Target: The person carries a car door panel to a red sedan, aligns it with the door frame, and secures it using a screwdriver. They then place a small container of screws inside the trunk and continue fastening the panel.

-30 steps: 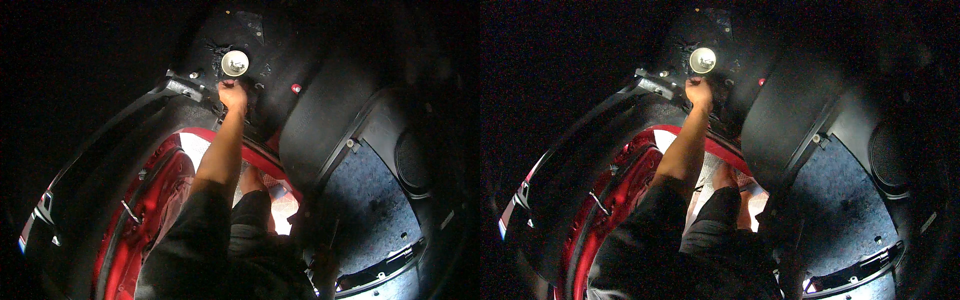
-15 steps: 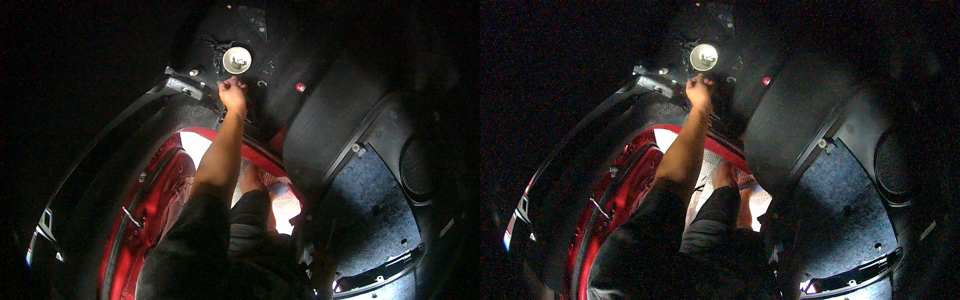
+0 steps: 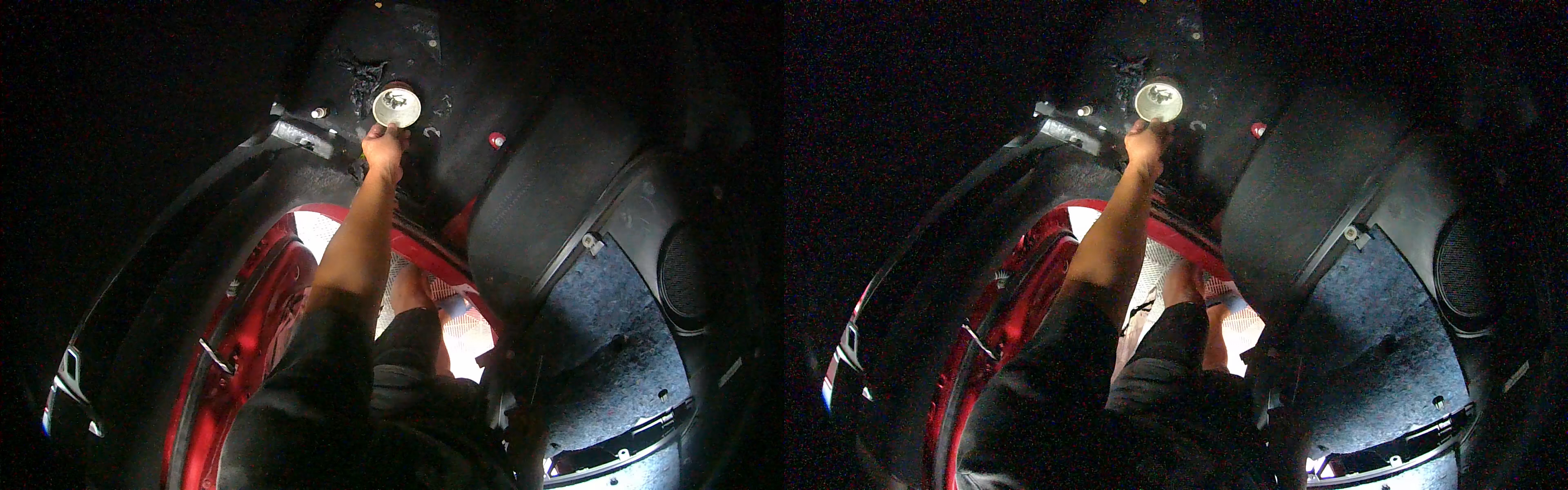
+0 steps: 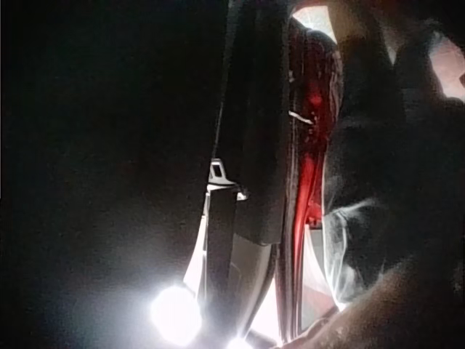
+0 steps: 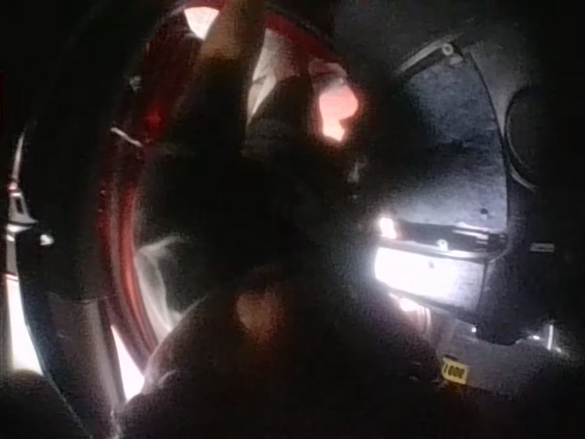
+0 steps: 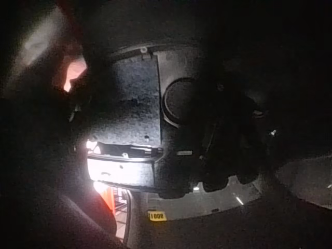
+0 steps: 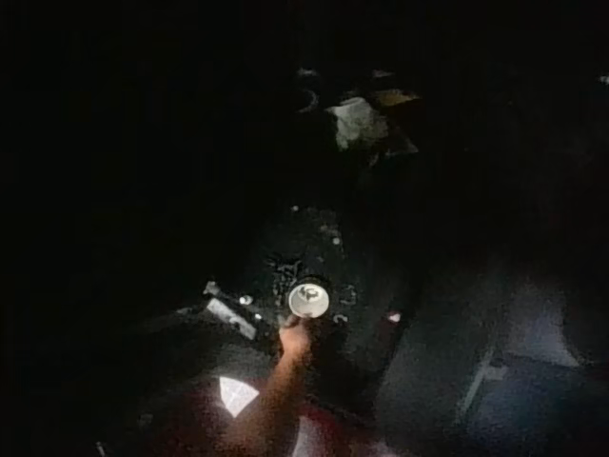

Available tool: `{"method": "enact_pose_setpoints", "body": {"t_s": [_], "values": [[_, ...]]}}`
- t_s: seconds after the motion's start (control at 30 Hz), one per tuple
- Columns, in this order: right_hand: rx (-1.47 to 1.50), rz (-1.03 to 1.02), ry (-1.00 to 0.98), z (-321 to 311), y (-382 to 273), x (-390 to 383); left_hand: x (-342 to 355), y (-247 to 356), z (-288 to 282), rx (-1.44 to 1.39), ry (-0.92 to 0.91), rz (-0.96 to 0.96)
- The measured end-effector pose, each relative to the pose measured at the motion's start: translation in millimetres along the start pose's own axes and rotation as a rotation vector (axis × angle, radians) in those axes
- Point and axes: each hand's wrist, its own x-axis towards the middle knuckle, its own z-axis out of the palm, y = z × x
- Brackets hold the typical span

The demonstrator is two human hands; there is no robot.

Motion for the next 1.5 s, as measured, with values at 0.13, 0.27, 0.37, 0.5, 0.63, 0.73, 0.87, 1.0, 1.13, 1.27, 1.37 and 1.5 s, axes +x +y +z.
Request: {"method": "enact_pose_setpoints", "body": {"t_s": [0.13,0.27,0.37,0.5,0.63,0.73,0.87,1.0,1.13,1.27,1.37,1.5], "values": [[-0.081,-0.048,-0.017,2,1,-4,3,-4,-5,0.014,-0.022,0.004],[-0.247,-0.168,0.018,4,-6,-9,6,-6,-10,0.035,-0.035,0.01],[0.074,0.097,-0.013,-3,-36,-7,5,-5,-12,0.045,-0.026,-0.015],[0.077,0.096,-0.017,0,-21,-7,2,0,-13,0.062,-0.02,-0.016],[0.059,0.08,-0.001,6,-17,-12,-3,8,-8,0.045,-0.041,-0.017],[0.053,0.067,-0.004,5,-14,-8,4,6,-12,0.022,-0.05,-0.02],[0.052,0.059,-0.001,5,-14,-5,8,5,-18,0.025,-0.059,-0.036],[0.048,0.053,-0.001,6,-13,-4,5,6,-20,0.022,-0.055,-0.02],[0.046,0.048,0.0,7,-13,-5,0,10,-15,0.003,0.0,-0.03],[0.045,0.043,0.006,7,-13,-6,-12,9,-16,-0.003,-0.027,-0.029],[0.041,0.035,0.006,6,-12,-5,-21,-2,-21,-0.015,-0.086,-0.004],[0.038,0.033,0.013,6,-13,-4,-31,-17,-26,-0.001,-0.071,-0.053]]}}
